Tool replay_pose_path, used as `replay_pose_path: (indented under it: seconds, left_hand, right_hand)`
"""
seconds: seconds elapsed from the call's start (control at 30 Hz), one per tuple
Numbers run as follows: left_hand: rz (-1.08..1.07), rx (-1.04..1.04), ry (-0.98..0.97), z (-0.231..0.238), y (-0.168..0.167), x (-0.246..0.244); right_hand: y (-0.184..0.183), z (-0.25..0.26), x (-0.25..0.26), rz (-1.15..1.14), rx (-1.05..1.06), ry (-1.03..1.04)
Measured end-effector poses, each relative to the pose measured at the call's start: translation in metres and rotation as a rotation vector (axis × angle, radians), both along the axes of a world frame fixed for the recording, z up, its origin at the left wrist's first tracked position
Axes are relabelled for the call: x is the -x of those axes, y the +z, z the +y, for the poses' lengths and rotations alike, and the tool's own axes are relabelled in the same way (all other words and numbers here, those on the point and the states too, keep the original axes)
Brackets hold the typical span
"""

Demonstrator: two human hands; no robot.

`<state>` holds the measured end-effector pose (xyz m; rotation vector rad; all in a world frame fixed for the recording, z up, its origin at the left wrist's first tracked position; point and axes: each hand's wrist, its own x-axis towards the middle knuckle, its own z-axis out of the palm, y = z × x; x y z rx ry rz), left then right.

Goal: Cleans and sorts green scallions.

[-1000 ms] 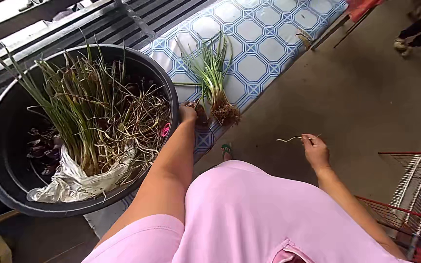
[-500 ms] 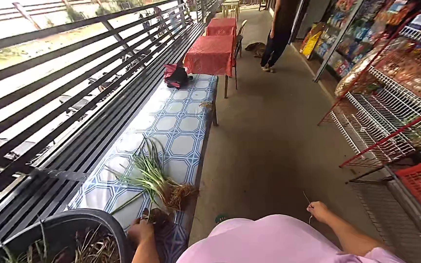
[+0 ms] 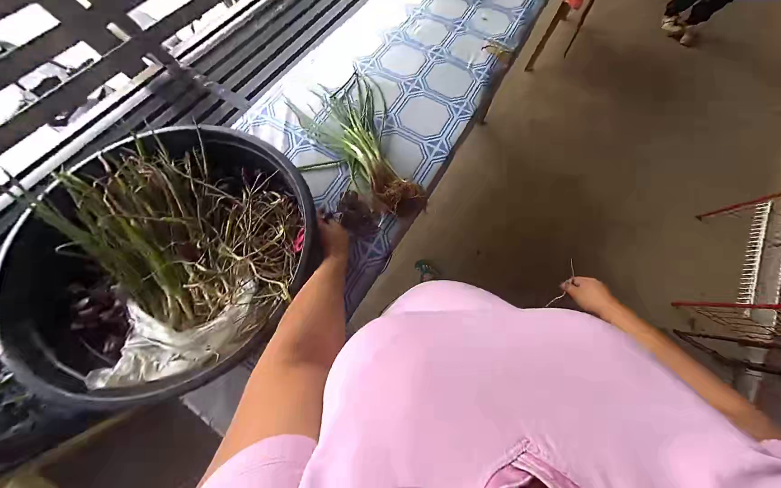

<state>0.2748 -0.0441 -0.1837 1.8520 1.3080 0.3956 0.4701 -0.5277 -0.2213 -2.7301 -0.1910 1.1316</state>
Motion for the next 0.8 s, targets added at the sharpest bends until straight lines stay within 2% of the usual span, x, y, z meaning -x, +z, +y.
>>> replay_pose_path:
  seconds: [0.13,0.27,0.47,0.67,0.8]
  left_hand:
    - [0.054,-0.084,-0.114,-0.002,-0.015,0.024]
    - [0.266,-0.016,-0.151,-0.011,-0.011,0.043]
    - [0.409,0.004,-0.256,-0.014,-0.009,0.047]
    - [0.506,-0.049,-0.304,-0.009,-0.012,0.047]
    - [0.461,0.086,-0.333,-0.023,0.004,0.054]
  right_hand:
    - [-0.002,0.043,0.01,0.048,0.039,0.169]
    - [-0.013,0.059,0.017,0.082,0.064,0.274]
    - [-0.032,0.05,0.01,0.098,0.091,0.301]
    - [-0.034,0.043,0.0,0.11,0.17,0.284]
    - [-0.028,0.058,-0.003,0.063,0.166,0.319]
